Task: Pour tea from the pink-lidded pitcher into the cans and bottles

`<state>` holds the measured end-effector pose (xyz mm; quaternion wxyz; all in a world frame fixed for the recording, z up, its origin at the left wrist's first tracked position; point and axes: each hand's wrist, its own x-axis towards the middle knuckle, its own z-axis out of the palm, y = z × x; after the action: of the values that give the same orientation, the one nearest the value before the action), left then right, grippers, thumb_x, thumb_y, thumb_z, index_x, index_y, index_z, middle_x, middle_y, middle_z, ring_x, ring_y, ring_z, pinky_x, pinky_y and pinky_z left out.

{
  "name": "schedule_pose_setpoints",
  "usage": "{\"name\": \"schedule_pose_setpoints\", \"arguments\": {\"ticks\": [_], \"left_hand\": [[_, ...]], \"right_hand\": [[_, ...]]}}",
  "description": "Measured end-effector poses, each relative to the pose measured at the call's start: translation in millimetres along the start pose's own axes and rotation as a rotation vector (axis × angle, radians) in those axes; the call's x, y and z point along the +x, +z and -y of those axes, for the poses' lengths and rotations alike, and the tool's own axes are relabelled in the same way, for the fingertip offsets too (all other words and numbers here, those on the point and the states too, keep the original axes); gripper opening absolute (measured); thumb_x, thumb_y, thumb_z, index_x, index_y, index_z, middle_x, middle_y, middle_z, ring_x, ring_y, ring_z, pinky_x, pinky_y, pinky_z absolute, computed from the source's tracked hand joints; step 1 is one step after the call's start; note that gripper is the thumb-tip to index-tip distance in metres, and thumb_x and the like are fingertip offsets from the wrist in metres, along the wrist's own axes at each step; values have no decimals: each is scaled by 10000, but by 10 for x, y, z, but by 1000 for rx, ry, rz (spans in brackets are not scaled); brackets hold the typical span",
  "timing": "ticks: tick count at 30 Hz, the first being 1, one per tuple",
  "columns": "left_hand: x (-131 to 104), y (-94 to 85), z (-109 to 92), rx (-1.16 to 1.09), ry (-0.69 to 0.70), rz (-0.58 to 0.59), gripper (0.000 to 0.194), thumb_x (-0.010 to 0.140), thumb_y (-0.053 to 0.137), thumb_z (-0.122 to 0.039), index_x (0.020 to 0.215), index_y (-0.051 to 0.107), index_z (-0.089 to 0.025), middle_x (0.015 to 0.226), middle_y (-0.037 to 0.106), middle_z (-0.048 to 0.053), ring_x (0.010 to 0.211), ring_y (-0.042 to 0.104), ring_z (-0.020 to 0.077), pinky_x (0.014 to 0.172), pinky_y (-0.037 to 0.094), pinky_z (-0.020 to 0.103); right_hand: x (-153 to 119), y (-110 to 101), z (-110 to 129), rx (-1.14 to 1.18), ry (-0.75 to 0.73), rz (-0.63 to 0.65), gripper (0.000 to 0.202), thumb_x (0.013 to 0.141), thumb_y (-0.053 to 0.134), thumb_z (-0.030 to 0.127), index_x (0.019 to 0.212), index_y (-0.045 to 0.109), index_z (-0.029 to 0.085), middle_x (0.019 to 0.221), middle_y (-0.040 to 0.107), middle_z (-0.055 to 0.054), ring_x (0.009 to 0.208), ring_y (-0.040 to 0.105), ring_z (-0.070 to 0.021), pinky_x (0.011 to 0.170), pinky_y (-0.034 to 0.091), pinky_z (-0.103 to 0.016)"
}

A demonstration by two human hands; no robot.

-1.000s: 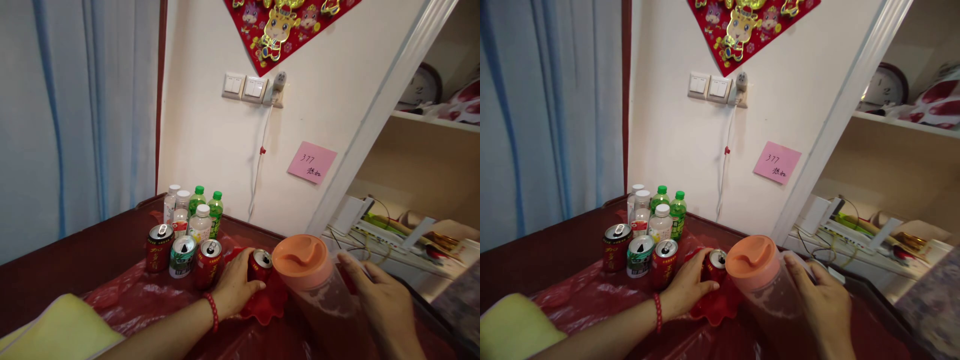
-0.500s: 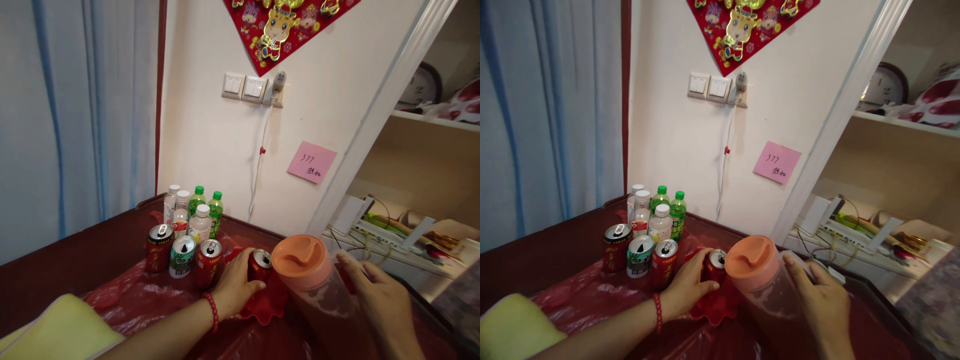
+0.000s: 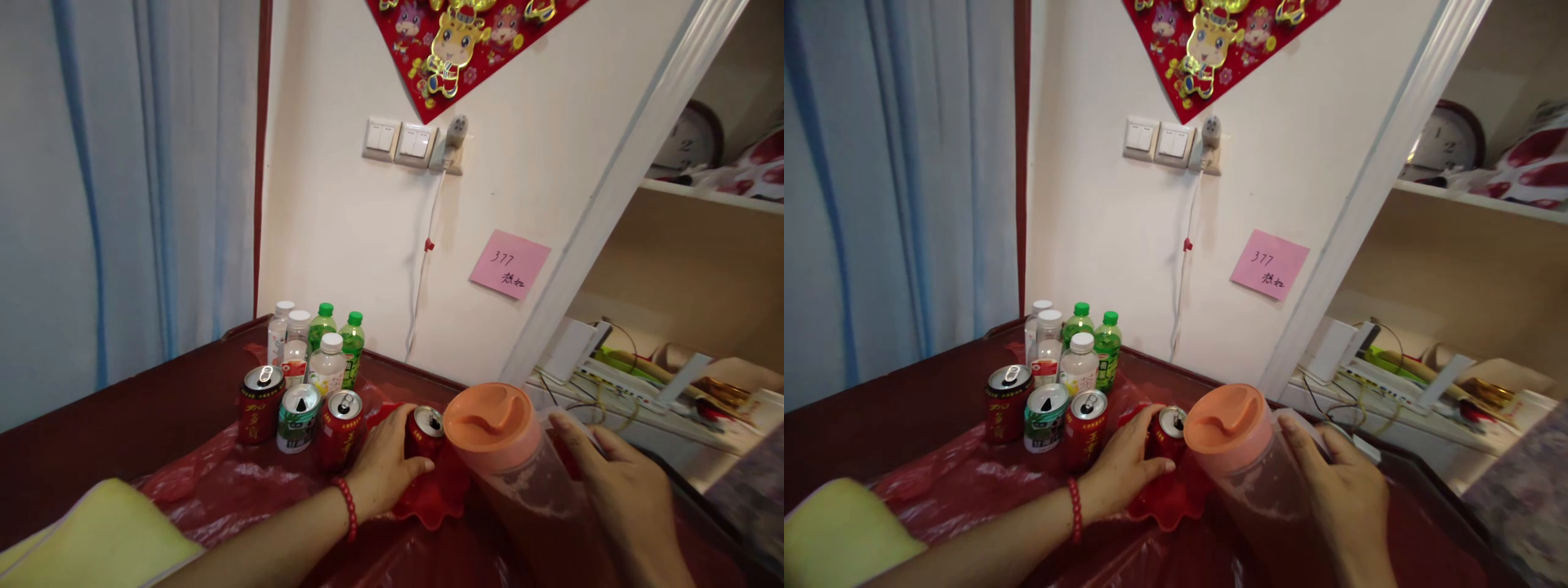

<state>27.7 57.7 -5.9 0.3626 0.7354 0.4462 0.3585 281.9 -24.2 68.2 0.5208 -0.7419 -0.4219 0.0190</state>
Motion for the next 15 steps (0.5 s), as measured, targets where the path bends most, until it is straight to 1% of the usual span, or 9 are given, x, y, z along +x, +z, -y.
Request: {"name": "schedule_pose_setpoints", "arguments": {"ticks": [5,12,15], "left_hand": [[-7,-2,1,3,-9,2,728,725,780,-190,1404,522,-240,1482,600,84,1372,529,298,1151,373,399],[11,2,19,-7,2,-3,729,719,782,-183,1397,522,-242,1461,615,75,1354,542,292,1142,381,399],[10,8,20,-8,8,-5,721,721,777,-181,1393,524,-245,1455,619,73,1349,545,289,1143,381,400]], "right_hand": [[-12,1,13,10,5,-3,576,755,640,789,690,628,217,627,525,33,637,442,-171,581,339,-289],[-7,4,3,9,-22,-18,564,767,643,771,672,624,216,609,516,28,614,433,-170,556,336,-286],[-3,4,-6,4,-18,-12,570,764,643,774,647,596,219,595,488,31,616,432,-169,556,331,-284]]}}
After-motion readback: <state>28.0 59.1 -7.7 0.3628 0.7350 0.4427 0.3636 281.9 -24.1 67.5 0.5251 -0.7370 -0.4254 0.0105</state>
